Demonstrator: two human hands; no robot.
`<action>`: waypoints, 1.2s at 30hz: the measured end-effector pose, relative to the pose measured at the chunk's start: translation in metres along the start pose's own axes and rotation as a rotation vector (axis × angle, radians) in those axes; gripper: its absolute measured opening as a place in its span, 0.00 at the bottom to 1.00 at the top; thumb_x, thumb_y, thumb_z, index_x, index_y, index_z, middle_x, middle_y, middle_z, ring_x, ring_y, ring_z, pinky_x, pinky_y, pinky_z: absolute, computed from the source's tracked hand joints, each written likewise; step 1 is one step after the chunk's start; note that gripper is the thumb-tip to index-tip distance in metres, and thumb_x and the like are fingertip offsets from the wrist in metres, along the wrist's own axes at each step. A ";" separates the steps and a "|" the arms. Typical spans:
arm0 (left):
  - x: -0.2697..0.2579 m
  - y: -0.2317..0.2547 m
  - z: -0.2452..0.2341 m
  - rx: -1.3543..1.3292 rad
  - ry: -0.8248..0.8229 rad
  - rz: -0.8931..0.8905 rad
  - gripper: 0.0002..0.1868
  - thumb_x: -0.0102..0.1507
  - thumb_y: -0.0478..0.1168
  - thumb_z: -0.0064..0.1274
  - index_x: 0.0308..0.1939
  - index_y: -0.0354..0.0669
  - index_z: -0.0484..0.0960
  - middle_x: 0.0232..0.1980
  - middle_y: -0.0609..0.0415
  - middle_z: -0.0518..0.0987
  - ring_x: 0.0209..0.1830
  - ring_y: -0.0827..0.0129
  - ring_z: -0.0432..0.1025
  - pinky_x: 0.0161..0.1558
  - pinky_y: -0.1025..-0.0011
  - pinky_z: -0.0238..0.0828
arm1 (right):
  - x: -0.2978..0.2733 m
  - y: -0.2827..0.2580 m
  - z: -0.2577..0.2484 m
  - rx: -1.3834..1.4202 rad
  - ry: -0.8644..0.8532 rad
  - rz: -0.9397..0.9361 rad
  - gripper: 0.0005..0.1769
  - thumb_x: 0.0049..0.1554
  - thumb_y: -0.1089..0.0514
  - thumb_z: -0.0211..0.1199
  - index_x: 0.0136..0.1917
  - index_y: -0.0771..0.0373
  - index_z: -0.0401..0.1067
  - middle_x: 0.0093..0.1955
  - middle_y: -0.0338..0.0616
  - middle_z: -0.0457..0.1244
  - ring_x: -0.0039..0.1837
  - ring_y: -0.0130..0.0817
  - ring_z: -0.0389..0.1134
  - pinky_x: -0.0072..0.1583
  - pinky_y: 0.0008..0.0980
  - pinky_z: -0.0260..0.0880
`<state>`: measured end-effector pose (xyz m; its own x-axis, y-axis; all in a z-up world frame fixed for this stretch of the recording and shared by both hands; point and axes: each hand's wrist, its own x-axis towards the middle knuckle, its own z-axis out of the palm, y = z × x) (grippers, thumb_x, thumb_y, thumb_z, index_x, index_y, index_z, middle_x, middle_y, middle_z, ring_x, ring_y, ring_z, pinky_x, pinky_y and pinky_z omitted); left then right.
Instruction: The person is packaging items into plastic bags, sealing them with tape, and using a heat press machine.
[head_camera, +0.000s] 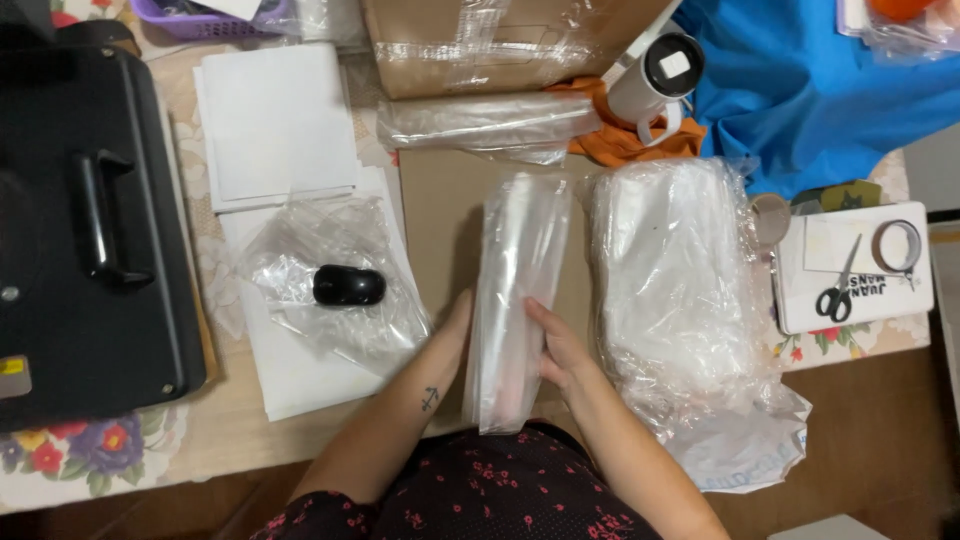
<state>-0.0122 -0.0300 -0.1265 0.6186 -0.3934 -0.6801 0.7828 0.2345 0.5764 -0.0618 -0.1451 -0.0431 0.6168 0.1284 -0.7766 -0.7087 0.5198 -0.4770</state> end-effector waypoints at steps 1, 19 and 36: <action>0.003 -0.010 -0.015 0.026 0.019 0.005 0.35 0.63 0.69 0.56 0.64 0.53 0.75 0.58 0.46 0.77 0.54 0.61 0.75 0.53 0.63 0.73 | 0.008 0.007 -0.013 -0.008 -0.011 0.015 0.41 0.54 0.43 0.70 0.71 0.66 0.59 0.59 0.50 0.65 0.62 0.47 0.67 0.64 0.55 0.68; 0.084 0.171 -0.047 1.638 0.399 1.062 0.19 0.67 0.28 0.48 0.63 0.31 0.72 0.62 0.35 0.72 0.66 0.45 0.65 0.64 0.53 0.61 | 0.068 0.002 -0.183 0.202 -0.049 -0.157 0.25 0.54 0.51 0.63 0.64 0.57 0.72 0.59 0.49 0.69 0.63 0.49 0.69 0.69 0.59 0.62; 0.201 0.225 -0.121 2.003 0.299 0.638 0.08 0.61 0.28 0.53 0.35 0.41 0.87 0.34 0.44 0.83 0.40 0.50 0.81 0.42 0.54 0.78 | 0.021 0.014 -0.154 0.113 0.067 -0.055 0.31 0.54 0.59 0.66 0.69 0.63 0.65 0.57 0.54 0.68 0.61 0.51 0.69 0.68 0.61 0.63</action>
<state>0.2966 0.0514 -0.1887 0.8525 -0.4976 -0.1602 -0.4784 -0.8662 0.1446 -0.1119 -0.2654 -0.1294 0.6267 0.0429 -0.7781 -0.6291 0.6171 -0.4727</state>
